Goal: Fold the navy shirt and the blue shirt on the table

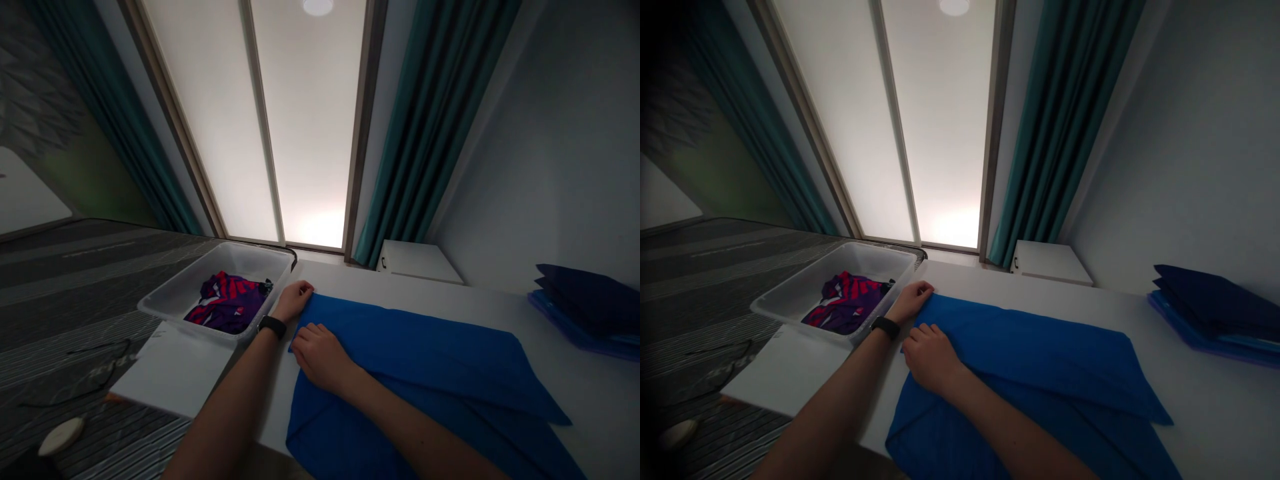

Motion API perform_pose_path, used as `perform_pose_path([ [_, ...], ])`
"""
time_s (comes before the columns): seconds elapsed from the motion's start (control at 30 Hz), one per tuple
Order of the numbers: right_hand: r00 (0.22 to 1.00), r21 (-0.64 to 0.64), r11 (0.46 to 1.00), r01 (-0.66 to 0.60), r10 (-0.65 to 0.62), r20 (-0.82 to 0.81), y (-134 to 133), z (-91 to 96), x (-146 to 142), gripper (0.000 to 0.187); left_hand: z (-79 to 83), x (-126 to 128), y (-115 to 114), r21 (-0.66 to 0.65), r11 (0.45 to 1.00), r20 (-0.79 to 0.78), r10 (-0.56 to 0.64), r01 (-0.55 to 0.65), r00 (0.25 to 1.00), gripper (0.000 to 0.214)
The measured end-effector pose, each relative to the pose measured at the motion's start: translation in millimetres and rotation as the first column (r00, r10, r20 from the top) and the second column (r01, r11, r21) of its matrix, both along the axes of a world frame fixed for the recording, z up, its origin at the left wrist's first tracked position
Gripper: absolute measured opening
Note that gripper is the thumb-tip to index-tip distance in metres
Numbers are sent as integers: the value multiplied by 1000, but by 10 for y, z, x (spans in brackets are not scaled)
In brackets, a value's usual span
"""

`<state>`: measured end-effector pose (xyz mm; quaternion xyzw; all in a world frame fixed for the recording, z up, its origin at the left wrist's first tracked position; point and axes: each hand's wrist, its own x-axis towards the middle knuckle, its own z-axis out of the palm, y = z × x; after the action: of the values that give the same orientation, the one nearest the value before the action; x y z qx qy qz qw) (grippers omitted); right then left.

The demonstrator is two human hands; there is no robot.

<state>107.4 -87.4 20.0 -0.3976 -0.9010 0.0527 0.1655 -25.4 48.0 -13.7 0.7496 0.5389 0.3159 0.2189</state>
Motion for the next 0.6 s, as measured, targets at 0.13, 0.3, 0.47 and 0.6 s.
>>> perform_pose_path([
  [0.13,991,-102,993,53,-65,-113,141,129,161,23,11,-1,-5,14,1000,3,8,-8,1000,23],
  [0.3,977,-49,978,205,-208,-52,268,39,283,37,7,-6,4,30,999,-16,11,-11,1000,19],
  [0.47,976,-151,965,214,-206,69,238,-175,274,67,18,-1,-3,33,999,-26,10,-9,1000,18],
  [0.6,977,-214,955,205,-188,96,234,-226,268,82,36,2,-15,26,1000,-20,14,-13,1000,19],
])
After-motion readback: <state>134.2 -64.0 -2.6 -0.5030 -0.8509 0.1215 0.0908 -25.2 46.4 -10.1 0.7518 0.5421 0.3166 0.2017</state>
